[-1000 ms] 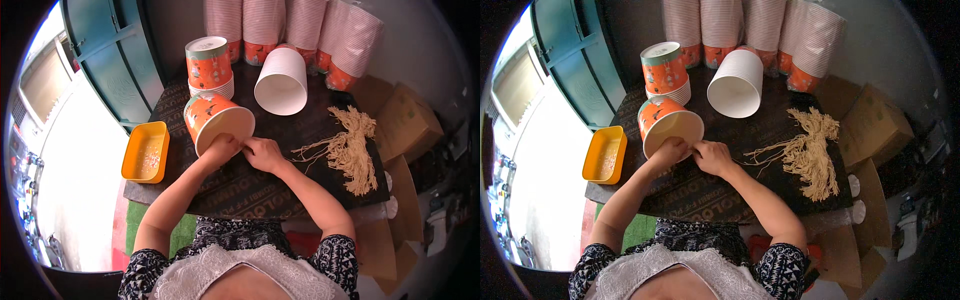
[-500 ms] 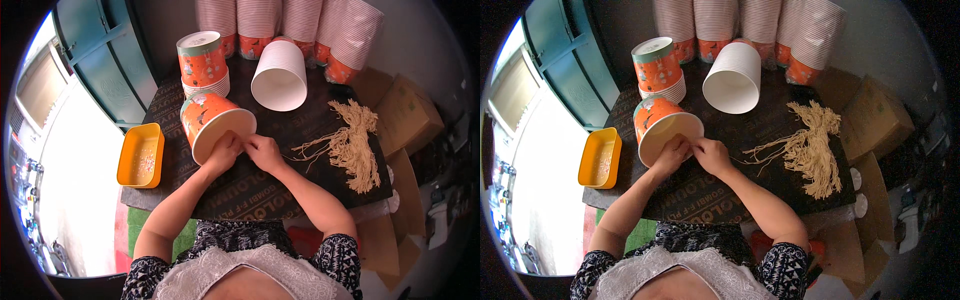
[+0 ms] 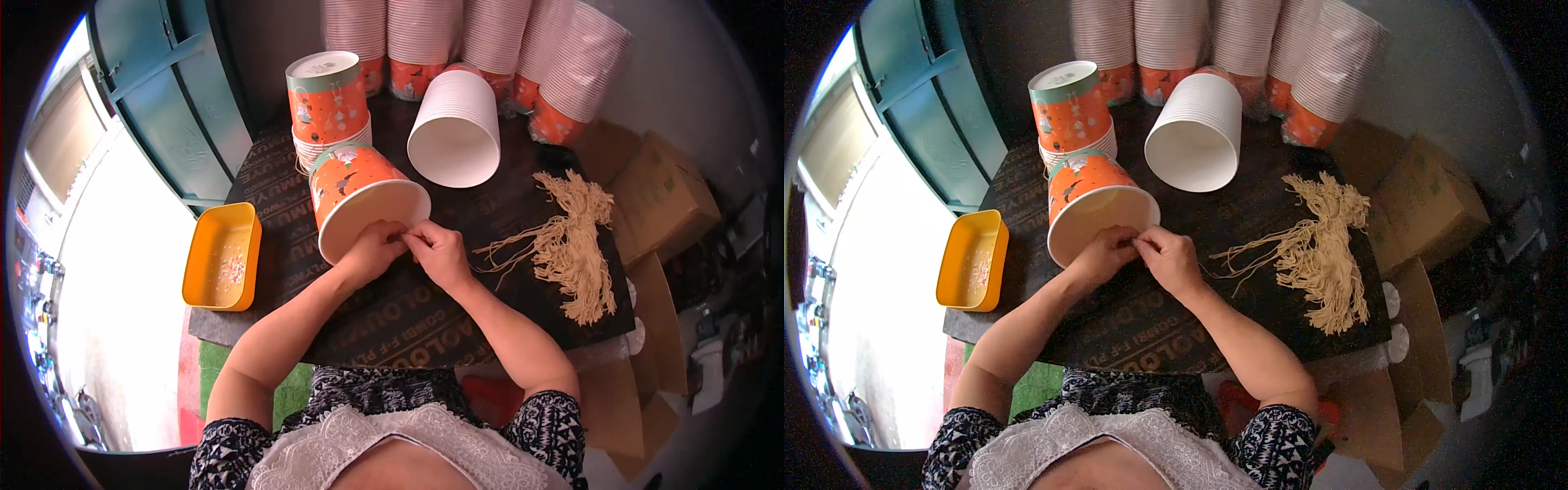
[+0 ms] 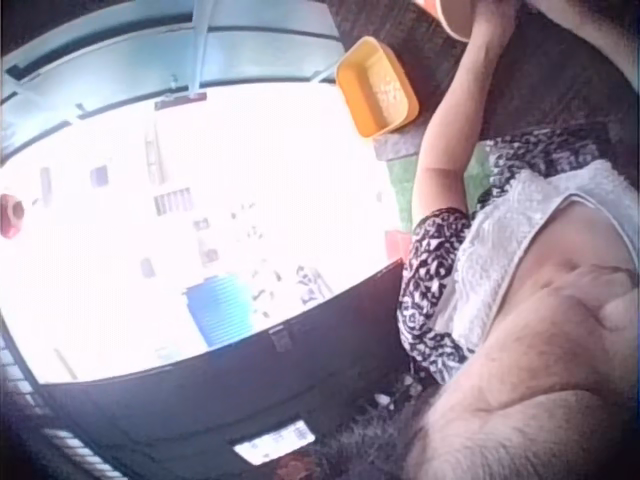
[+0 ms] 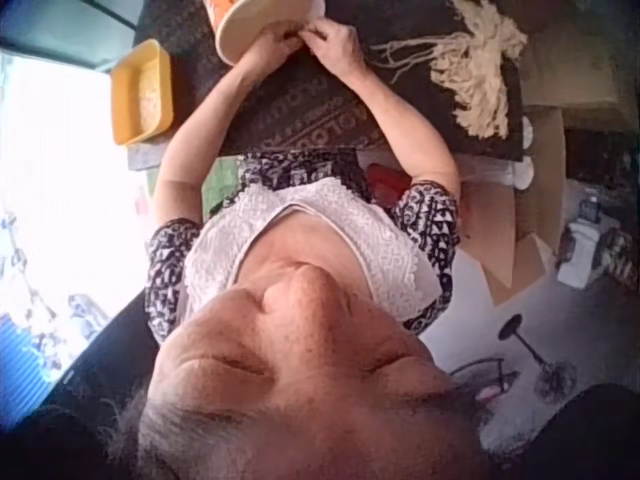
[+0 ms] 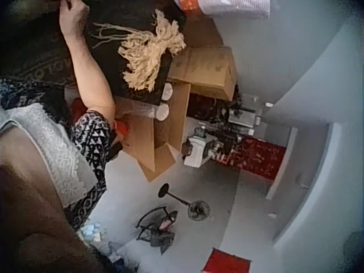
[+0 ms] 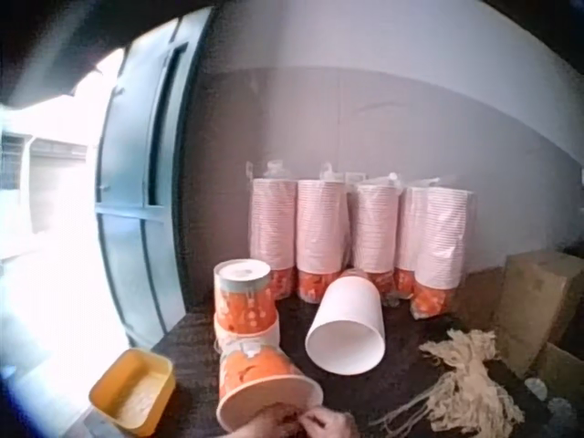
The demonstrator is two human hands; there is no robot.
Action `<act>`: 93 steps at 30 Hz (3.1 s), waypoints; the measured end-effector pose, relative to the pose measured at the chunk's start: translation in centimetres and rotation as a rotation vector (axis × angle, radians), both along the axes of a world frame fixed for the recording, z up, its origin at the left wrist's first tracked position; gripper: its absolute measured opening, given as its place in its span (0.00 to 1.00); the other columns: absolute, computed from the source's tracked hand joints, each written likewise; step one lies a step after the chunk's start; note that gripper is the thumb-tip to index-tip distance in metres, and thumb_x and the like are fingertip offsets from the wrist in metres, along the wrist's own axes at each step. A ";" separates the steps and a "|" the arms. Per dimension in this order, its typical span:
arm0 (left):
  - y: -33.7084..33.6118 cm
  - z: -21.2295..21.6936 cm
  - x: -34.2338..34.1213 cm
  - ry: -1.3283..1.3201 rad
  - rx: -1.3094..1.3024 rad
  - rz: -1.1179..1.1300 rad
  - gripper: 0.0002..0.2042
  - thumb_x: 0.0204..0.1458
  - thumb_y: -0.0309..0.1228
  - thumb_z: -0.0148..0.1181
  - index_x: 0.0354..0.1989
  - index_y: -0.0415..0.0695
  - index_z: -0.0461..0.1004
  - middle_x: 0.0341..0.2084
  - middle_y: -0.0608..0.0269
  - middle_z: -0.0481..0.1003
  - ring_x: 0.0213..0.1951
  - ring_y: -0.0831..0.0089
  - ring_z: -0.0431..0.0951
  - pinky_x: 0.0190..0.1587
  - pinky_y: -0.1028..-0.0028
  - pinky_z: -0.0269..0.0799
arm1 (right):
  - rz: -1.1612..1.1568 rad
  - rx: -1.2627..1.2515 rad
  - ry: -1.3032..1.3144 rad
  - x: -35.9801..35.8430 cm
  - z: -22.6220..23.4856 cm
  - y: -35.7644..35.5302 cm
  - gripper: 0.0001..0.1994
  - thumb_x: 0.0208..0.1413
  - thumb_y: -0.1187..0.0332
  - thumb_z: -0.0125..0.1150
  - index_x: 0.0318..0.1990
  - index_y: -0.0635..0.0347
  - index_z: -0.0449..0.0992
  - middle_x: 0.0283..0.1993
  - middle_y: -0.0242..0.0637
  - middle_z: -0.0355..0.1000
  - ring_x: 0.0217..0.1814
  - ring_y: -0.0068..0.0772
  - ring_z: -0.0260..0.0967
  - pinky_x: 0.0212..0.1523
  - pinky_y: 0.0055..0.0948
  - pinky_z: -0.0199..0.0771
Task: Manually threading and tying string handles onto paper buckets.
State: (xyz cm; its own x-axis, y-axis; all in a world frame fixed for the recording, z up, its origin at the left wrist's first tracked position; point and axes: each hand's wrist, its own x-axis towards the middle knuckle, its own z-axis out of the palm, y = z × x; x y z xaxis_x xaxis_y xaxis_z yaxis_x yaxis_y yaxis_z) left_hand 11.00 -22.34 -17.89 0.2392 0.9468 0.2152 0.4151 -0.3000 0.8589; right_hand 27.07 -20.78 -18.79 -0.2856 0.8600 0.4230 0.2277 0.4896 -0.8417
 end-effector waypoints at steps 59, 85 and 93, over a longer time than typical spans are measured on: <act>1.6 0.5 -0.7 0.017 -0.270 0.277 0.08 0.53 0.28 0.56 0.27 0.36 0.74 0.16 0.62 0.72 0.19 0.76 0.72 0.22 0.75 0.67 | -0.056 -0.064 -0.744 0.0 2.1 3.9 0.16 0.57 0.57 0.54 0.33 0.62 0.78 0.33 0.51 0.75 0.39 0.54 0.74 0.39 0.48 0.73; 2.1 -1.1 -0.9 0.009 -0.079 0.332 0.04 0.47 0.24 0.60 0.28 0.35 0.74 0.25 0.55 0.76 0.30 0.66 0.77 0.35 0.69 0.71 | 0.240 0.225 -0.203 0.3 1.0 3.6 0.06 0.48 0.75 0.54 0.33 0.64 0.75 0.28 0.49 0.73 0.27 0.47 0.73 0.29 0.38 0.72; 1.8 0.2 -1.5 -0.128 -0.292 0.204 0.04 0.53 0.26 0.56 0.30 0.38 0.71 0.20 0.66 0.70 0.20 0.80 0.70 0.19 0.78 0.66 | -0.057 0.366 -0.384 -0.6 0.4 2.9 0.10 0.49 0.73 0.54 0.39 0.58 0.77 0.31 0.49 0.74 0.32 0.52 0.74 0.33 0.46 0.75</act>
State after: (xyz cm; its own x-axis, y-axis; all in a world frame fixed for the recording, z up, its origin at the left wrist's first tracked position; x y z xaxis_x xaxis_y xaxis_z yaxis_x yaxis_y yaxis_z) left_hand 9.55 -20.51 -17.65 0.0277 0.9981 -0.0549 0.3245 0.0430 0.9449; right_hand 26.50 -17.87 -18.39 -0.4362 0.6942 0.5726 0.5204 0.7137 -0.4689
